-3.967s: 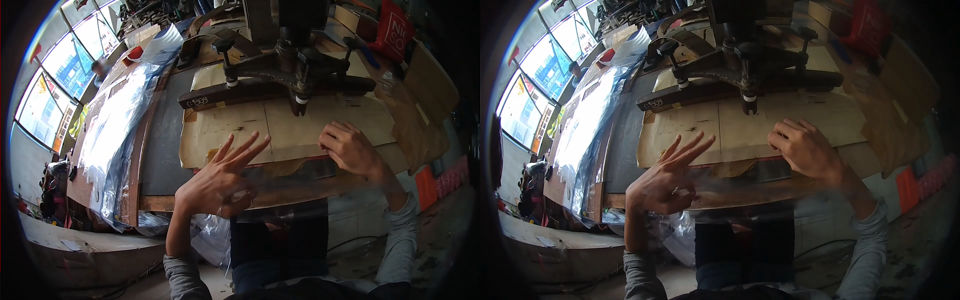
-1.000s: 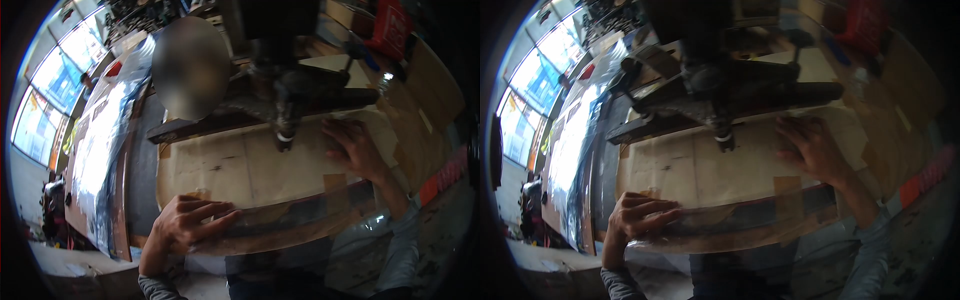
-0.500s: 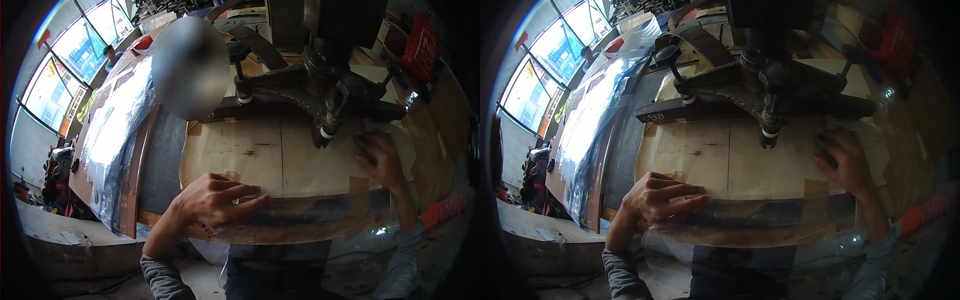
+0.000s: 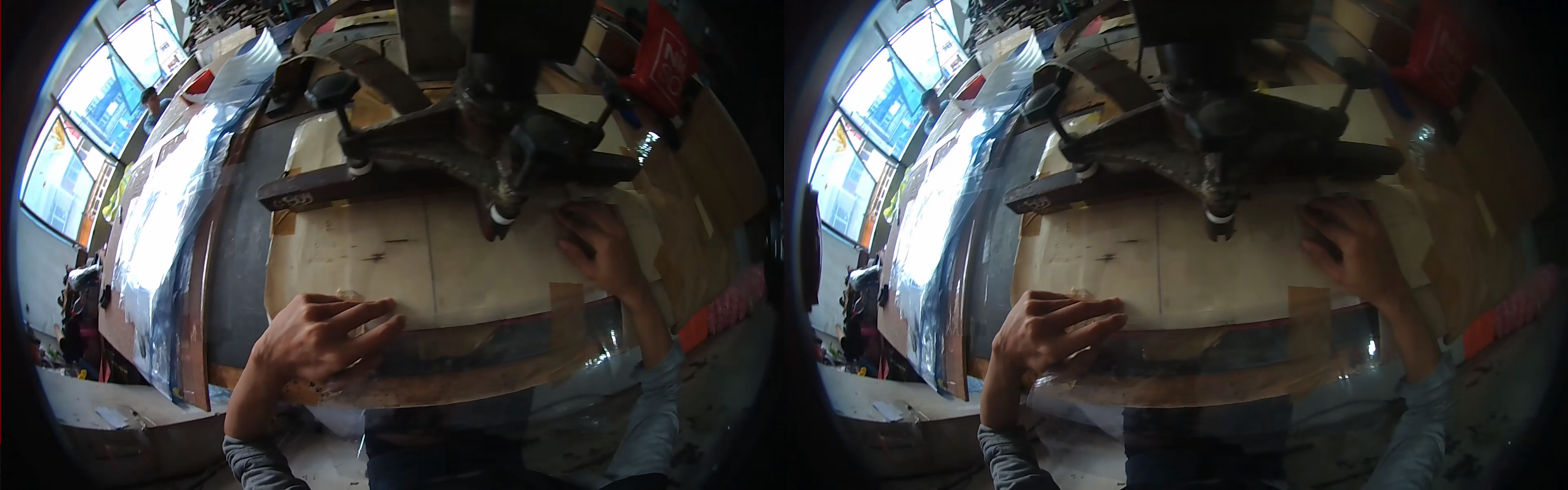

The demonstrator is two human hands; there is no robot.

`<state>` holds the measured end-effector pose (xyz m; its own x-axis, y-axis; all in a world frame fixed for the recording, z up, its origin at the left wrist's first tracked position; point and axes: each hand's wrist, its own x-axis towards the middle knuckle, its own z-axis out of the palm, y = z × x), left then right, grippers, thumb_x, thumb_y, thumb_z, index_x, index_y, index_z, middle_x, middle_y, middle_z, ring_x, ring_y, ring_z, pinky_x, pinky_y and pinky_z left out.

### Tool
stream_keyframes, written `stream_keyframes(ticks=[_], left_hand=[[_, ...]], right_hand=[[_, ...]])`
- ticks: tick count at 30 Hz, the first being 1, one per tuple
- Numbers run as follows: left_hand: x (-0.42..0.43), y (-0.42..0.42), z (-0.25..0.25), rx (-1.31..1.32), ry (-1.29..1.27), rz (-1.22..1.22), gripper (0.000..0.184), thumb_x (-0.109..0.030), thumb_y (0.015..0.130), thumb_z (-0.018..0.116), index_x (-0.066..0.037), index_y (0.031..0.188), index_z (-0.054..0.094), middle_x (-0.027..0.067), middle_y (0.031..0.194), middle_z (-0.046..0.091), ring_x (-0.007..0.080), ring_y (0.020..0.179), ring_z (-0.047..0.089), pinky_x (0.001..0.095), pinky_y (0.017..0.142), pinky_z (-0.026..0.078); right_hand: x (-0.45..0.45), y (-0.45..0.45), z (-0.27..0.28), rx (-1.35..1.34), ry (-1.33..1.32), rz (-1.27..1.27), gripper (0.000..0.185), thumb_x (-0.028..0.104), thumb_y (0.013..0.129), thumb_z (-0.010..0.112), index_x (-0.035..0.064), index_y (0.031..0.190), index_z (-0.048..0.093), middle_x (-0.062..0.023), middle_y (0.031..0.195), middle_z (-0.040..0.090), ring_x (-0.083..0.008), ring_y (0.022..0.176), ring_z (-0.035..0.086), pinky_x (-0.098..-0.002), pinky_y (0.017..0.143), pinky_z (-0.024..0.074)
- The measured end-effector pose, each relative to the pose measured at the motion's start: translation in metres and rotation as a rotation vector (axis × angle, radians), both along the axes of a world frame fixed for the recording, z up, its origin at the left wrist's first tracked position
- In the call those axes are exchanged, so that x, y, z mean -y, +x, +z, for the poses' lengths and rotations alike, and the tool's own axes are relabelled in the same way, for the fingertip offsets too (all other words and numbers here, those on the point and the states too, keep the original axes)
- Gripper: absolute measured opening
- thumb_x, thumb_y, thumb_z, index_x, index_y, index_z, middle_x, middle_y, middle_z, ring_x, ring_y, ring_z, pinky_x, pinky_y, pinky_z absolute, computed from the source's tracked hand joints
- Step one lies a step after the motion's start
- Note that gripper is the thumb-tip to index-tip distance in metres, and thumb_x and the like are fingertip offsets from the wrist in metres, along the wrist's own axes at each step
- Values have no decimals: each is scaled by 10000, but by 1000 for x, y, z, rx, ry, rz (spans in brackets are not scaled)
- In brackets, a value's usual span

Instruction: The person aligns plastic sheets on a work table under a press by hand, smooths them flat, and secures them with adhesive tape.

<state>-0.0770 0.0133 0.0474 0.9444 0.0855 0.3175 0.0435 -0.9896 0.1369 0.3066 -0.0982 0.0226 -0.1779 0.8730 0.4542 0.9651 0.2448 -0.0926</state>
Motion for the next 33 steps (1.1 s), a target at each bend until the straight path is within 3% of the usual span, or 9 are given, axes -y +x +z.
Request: stream_keyframes(ticks=[9,17,33], left_hand=[[3,7,6,4,-80,54,384,-155,697,688,-57,1068,672,114,1036,698,245,790,725,339,639,608],[1,5,5,-31,-80,92,388,-142,673,688,-77,1056,668,73,1048,703,219,788,725,329,638,612],[0,9,5,-26,-74,120,330,-98,699,677,-66,1027,665,86,1031,710,225,793,726,330,651,613]], right_hand=[[3,5,-1,-16,41,9,218,157,794,724,51,985,709,-79,1063,699,-251,1005,647,-406,994,464],[1,7,-2,-7,38,16,198,154,832,692,56,1003,710,-69,1091,697,-207,1025,645,-402,1021,438],[-2,4,-1,0,41,-16,200,124,839,679,62,1028,702,-65,1099,692,-204,1003,644,-390,983,441]])
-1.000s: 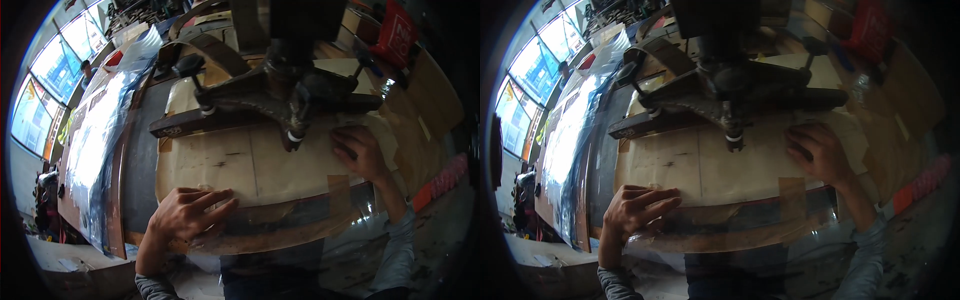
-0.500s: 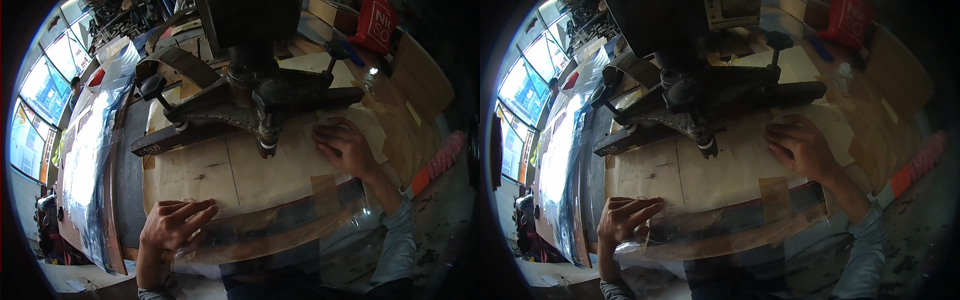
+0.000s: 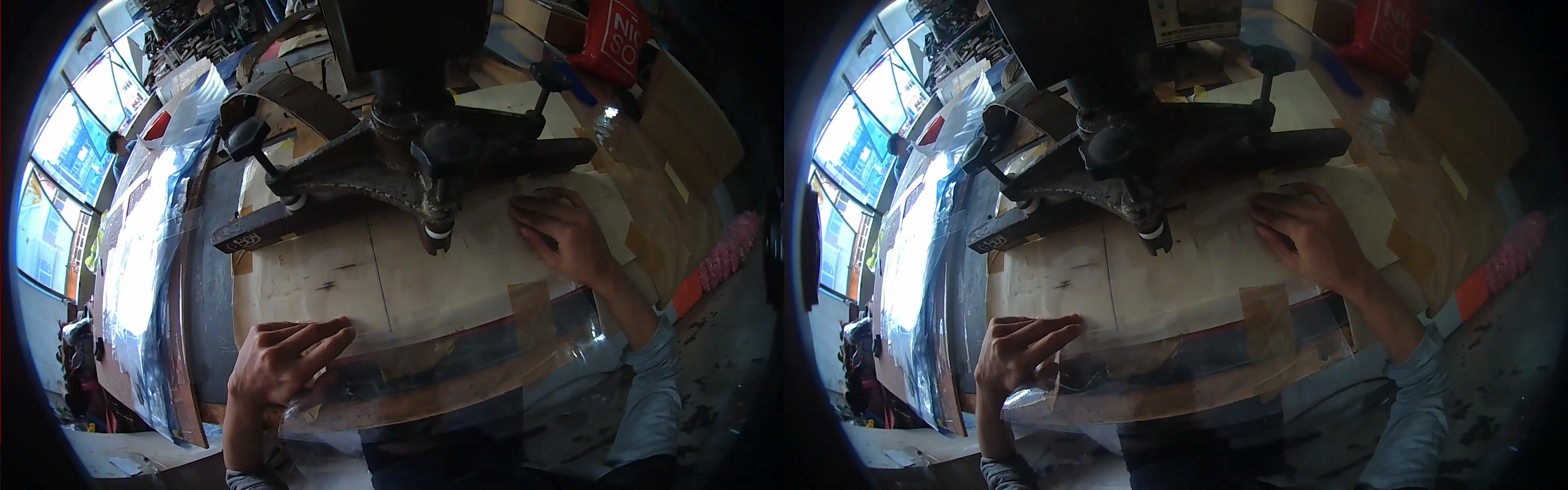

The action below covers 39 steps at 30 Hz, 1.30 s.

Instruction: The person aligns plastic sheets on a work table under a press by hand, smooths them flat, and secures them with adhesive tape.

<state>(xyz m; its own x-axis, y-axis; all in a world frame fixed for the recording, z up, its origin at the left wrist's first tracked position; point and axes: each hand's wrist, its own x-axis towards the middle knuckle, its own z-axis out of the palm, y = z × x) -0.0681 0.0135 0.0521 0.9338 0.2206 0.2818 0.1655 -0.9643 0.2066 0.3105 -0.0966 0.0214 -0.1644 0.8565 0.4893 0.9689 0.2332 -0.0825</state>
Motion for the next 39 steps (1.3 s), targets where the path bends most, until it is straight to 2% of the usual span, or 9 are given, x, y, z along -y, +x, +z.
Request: stream_keyframes(ticks=[8,15,29,38,39], left_hand=[[1,1,1,-8,-17,4,339,-125,682,704,-65,1014,664,87,1025,709,225,787,724,334,646,614],[0,1,1,-1,-11,0,333,-122,698,674,-63,1026,656,92,1019,710,231,780,724,341,636,609],[-3,-1,-1,-27,-17,5,334,-135,732,661,-69,1059,665,103,1066,700,237,766,723,342,633,607],[-6,-1,-6,30,48,-29,301,-217,819,637,-52,1070,654,112,1047,694,235,775,719,315,636,586],[-1,1,0,-20,27,35,311,-286,865,607,-90,1098,673,72,1051,715,217,802,725,329,671,607]], right_hand=[[-1,2,-2,-67,-49,6,261,116,843,676,45,1094,659,-91,1108,662,-248,1029,622,-393,937,459],[-2,-1,-3,-127,-39,5,259,82,860,652,38,1115,643,-119,1097,651,-296,1020,612,-396,911,489],[-4,0,-4,-161,-68,-11,278,95,868,644,35,1139,636,-130,1130,645,-320,1032,609,-403,918,488],[-3,2,-4,-153,-90,-1,285,75,871,636,34,1153,634,-135,1176,628,-324,1075,594,-401,933,480],[-3,1,-4,-160,-96,-3,286,71,872,633,33,1156,634,-135,1181,626,-323,1082,592,-400,936,478]])
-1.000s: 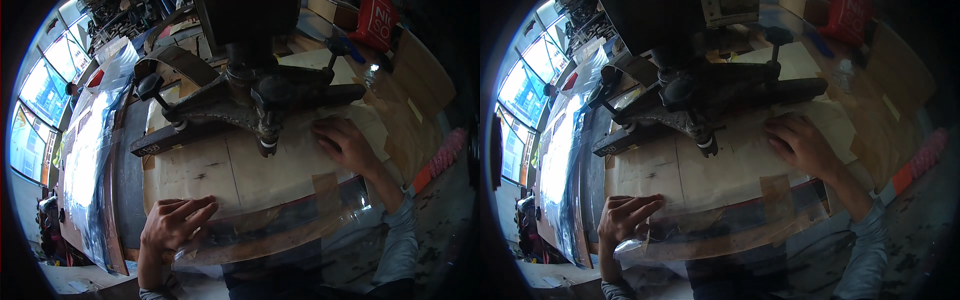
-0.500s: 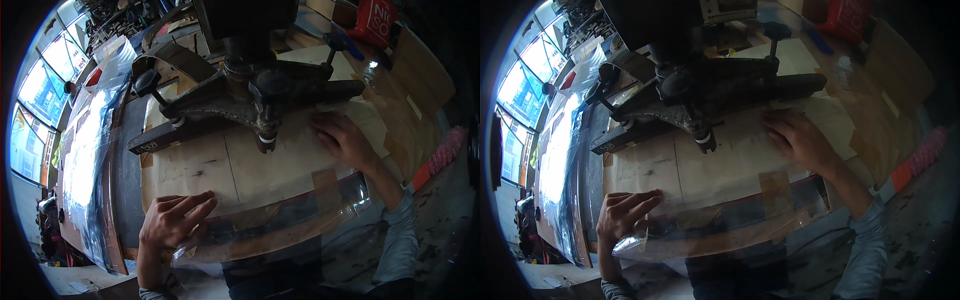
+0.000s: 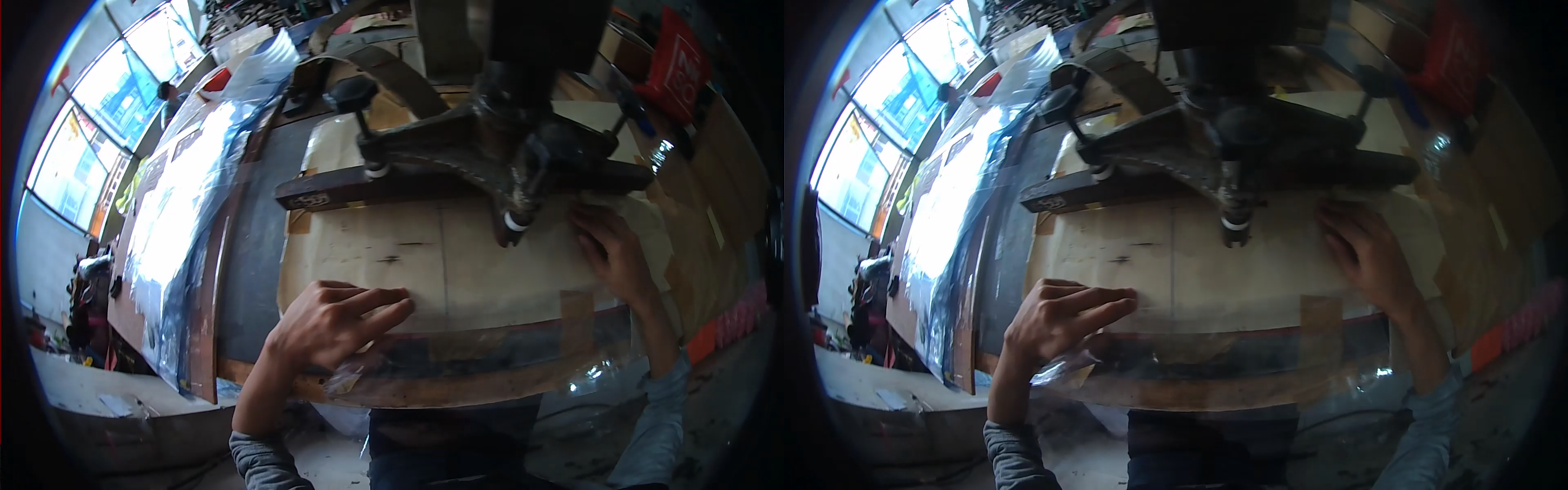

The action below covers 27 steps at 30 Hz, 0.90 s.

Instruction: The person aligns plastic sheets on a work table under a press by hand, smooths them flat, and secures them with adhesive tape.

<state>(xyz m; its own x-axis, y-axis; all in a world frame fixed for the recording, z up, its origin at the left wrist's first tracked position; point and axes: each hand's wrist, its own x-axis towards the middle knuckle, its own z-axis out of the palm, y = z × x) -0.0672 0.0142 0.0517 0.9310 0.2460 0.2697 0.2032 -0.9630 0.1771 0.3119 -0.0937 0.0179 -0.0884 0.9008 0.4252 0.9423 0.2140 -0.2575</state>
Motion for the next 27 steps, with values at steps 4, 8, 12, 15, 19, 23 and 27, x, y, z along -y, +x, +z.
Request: stream_keyframes(ticks=[4,8,12,15,19,23,27], left_hand=[[-2,-2,2,-68,-36,7,396,-289,790,673,-102,1139,677,104,1148,684,259,941,705,400,838,587],[-5,0,-4,-49,28,7,438,-385,811,651,-114,1154,675,140,1288,601,308,1149,609,453,1000,494],[-10,-2,-14,-55,0,12,483,-479,844,596,-120,1158,670,127,1339,567,315,1227,554,477,1053,445],[-11,-2,-13,-82,11,13,513,-524,873,538,-120,1164,663,116,1335,572,294,1227,556,490,1066,428],[-13,-2,-10,-92,-3,19,531,-546,905,474,-123,1169,658,109,1326,580,268,1224,561,501,1078,411],[-15,-1,-10,-96,-43,41,519,-541,894,491,-126,1154,665,89,1319,590,267,1227,558,486,1066,431],[-20,-3,-13,-86,-16,48,487,-504,858,543,-127,1136,676,55,1310,600,257,1189,590,437,999,505]], right_hand=[[0,-4,2,-37,-25,-29,288,67,875,627,34,1161,634,-133,1196,621,-322,1103,586,-398,949,472],[1,-5,3,-26,-33,-34,290,63,874,626,32,1163,634,-135,1203,619,-321,1119,579,-398,953,470],[0,-2,1,-29,-21,-20,289,59,874,624,24,1161,634,-134,1198,622,-318,1123,576,-396,955,467],[1,-3,2,-5,-26,-29,283,55,873,624,19,1153,636,-134,1192,627,-318,1116,581,-395,951,468],[-1,-4,2,-6,1,-6,281,51,868,628,19,1147,637,-133,1179,633,-322,1104,586,-396,941,471],[-1,-2,0,-23,-3,-2,284,49,863,633,18,1145,636,-131,1173,636,-322,1091,589,-397,934,474],[-1,0,1,-32,-12,20,283,47,858,638,17,1140,637,-131,1172,635,-320,1081,591,-397,930,476]])
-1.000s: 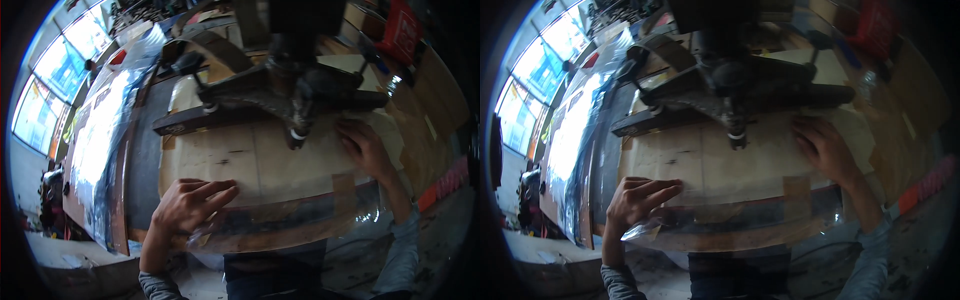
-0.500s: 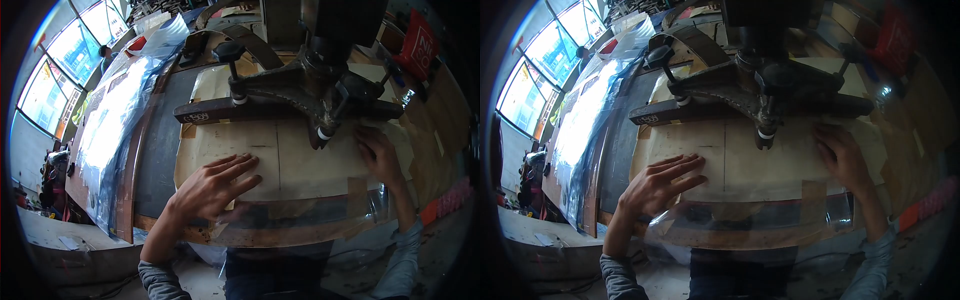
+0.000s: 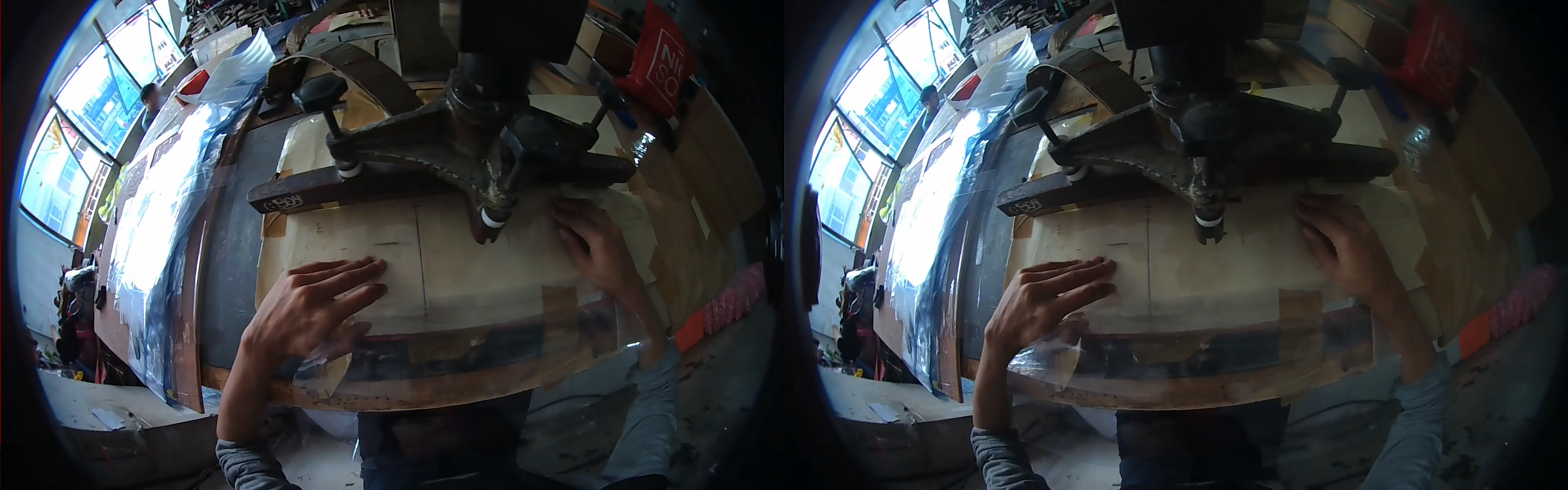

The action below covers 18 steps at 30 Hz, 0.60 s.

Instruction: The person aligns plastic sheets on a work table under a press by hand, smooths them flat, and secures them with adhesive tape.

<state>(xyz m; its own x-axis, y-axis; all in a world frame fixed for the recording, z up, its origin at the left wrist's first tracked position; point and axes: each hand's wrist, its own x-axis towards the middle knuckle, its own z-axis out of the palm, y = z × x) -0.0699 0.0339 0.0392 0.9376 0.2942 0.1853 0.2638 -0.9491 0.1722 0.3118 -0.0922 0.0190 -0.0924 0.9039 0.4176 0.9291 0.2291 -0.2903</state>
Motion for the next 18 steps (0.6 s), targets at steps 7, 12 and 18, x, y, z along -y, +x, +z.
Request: stream_keyframes(ticks=[7,12,18], left_hand=[[-3,-2,0,15,-16,-24,418,-354,803,577,-79,1101,679,133,1292,600,288,1162,608,415,942,541],[0,0,1,23,-34,-55,399,-293,763,591,-59,1072,684,180,1269,606,308,1146,616,420,926,551],[1,0,2,15,-38,-37,399,-291,751,593,-57,1059,693,180,1255,615,304,1145,617,421,925,553]], right_hand=[[-1,0,-2,21,16,1,276,63,863,640,24,1137,639,-126,1165,632,-317,1070,594,-401,924,482],[0,0,0,18,-12,-17,268,72,867,640,32,1132,638,-117,1168,627,-314,1067,597,-401,930,482],[-1,-1,1,24,4,-10,271,62,854,651,29,1123,637,-117,1173,633,-313,1067,597,-403,923,483]])
